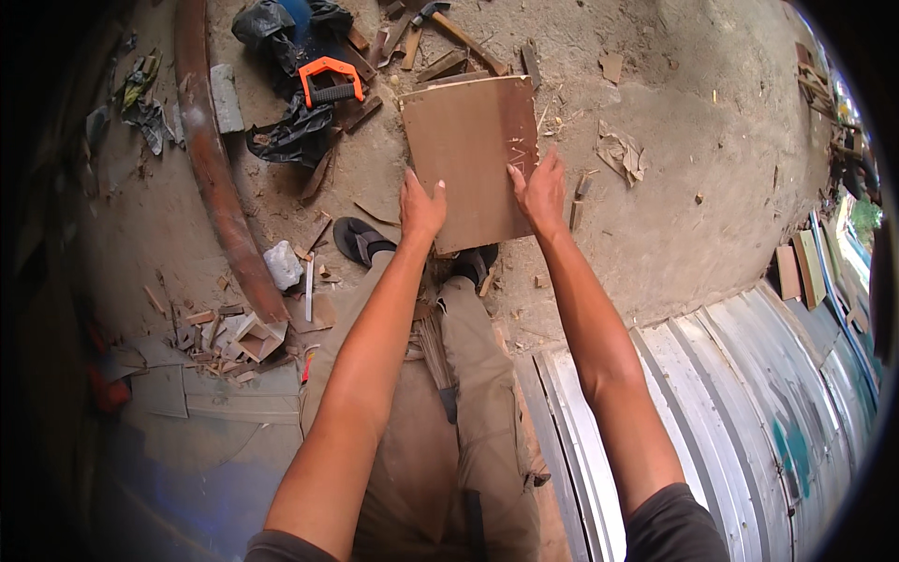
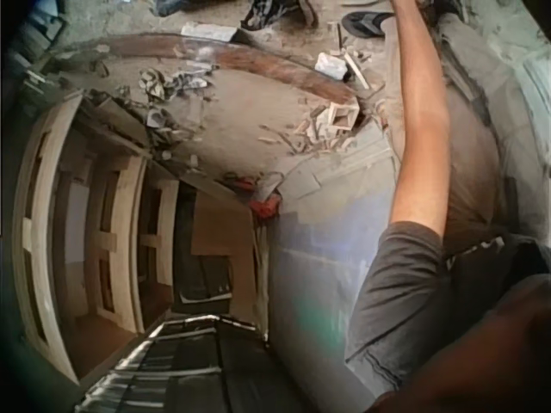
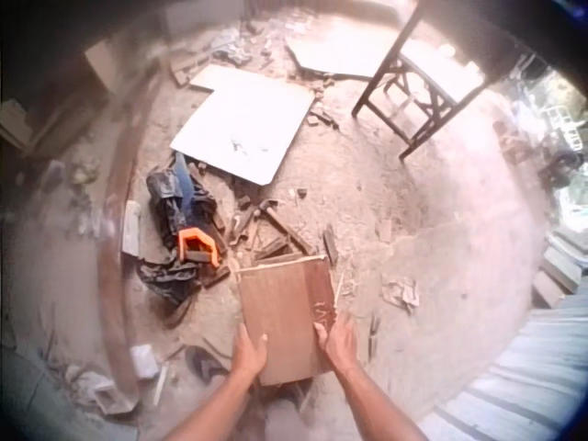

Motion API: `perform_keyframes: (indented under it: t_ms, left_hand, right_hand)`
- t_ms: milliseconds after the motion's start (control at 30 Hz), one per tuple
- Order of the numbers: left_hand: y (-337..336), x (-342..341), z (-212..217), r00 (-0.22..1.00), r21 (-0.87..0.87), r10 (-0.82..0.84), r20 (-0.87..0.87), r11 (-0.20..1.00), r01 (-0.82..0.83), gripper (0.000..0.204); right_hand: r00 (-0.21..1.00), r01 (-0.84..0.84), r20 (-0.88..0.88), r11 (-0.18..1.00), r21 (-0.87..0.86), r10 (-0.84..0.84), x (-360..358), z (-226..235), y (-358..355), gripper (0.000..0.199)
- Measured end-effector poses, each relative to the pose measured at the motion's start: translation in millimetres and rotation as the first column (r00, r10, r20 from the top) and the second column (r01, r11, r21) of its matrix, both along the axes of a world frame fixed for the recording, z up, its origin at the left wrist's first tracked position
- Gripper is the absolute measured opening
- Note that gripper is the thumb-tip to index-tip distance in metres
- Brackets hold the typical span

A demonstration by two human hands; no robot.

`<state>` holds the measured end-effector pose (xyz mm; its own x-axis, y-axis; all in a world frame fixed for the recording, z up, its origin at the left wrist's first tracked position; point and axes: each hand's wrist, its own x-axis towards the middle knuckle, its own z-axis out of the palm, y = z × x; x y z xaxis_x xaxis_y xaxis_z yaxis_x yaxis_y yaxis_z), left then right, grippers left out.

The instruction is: The person hammers a long wooden plank, then uses a hand saw to cut it. The person also handles a smaller piece of wood and a stone block during the process.

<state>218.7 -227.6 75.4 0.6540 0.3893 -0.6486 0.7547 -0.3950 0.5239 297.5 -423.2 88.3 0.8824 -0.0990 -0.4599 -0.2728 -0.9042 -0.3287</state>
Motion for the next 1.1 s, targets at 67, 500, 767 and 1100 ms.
perform_keyframes:
  t_ms: [67,500,767,1100]
  left_hand:
    - [-3,4,9,0.999,0.06,0.02,0.027,0.998,-0.022,0.071]
    - [-9,108,-12,0.825,0.061,0.516,0.23,0.838,-0.542,0.08]
    - [-22,110,-39,0.866,0.366,0.45,0.22,0.784,-0.501,0.053]
    - [-7,127,-31,0.856,0.41,0.372,0.359,0.761,-0.503,0.045]
  right_hand:
    - [0.952,-0.3,0.039,0.951,-0.077,0.304,-3,24,16,0.089]
    - [0.695,-0.61,-0.346,0.771,0.18,0.63,16,20,9,0.096]
    - [0.464,-0.683,-0.345,0.578,0.447,0.816,61,53,0,0.063]
    - [0.83,-0.495,-0.136,0.826,0.269,0.541,294,-123,43,0.053]
